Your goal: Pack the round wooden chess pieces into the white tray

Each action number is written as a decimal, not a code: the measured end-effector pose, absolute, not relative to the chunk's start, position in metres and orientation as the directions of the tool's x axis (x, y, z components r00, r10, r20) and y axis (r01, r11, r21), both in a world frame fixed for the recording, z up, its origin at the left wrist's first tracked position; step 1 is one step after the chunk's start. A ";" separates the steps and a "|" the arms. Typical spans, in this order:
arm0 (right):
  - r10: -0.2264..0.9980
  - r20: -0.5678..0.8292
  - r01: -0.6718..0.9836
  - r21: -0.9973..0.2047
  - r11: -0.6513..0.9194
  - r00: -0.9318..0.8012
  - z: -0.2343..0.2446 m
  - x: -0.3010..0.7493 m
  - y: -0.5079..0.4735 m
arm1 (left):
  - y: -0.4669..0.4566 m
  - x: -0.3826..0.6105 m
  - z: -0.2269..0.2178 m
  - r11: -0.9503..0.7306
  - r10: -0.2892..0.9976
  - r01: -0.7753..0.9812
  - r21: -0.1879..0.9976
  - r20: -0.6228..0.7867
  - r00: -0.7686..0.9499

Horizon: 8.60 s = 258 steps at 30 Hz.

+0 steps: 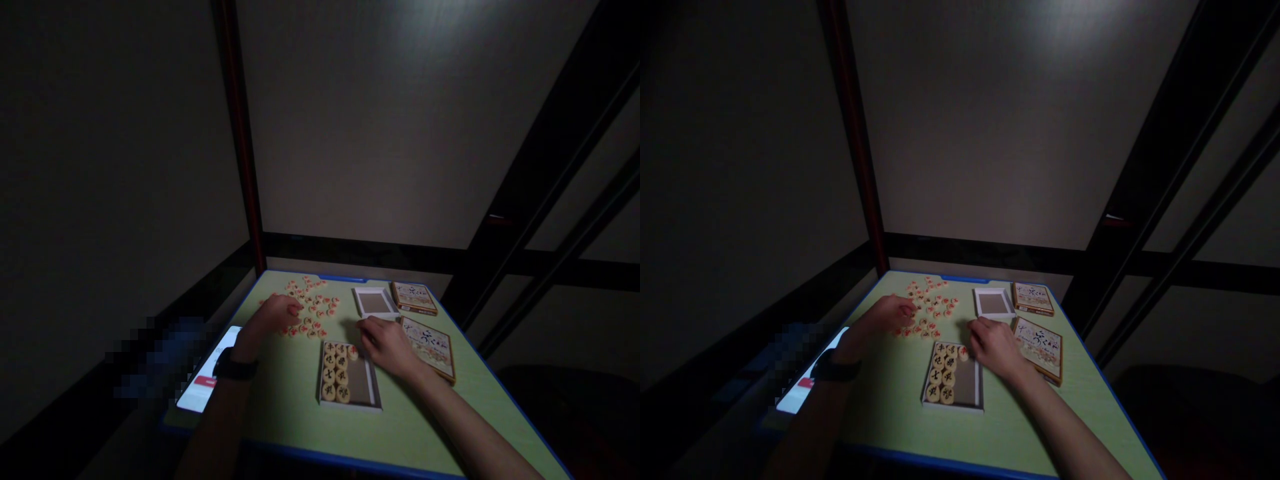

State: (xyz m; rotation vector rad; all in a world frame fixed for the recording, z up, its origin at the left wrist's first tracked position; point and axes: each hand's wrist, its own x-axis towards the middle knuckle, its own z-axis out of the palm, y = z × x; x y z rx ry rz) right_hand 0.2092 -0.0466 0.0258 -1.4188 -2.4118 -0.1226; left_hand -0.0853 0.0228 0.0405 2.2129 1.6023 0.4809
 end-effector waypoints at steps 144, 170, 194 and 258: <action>0.512 0.795 0.676 -0.183 0.714 -0.326 0.041 0.196 -0.045 | -0.009 0.034 0.035 0.098 0.900 -0.379 0.920 0.080 0.428; 0.568 0.772 0.696 -0.241 0.676 -0.284 0.021 0.192 -0.065 | -0.012 0.010 0.023 0.269 0.768 -0.316 0.910 -0.004 0.641; 0.660 0.654 0.680 -0.293 0.672 -0.370 0.040 0.207 -0.062 | -0.004 0.016 0.020 -0.037 0.845 -0.152 0.988 0.112 0.523; 0.890 0.261 0.872 -0.229 0.432 -0.373 0.083 0.199 -0.014 | -0.021 0.023 0.026 -0.651 0.758 0.645 0.399 0.381 0.529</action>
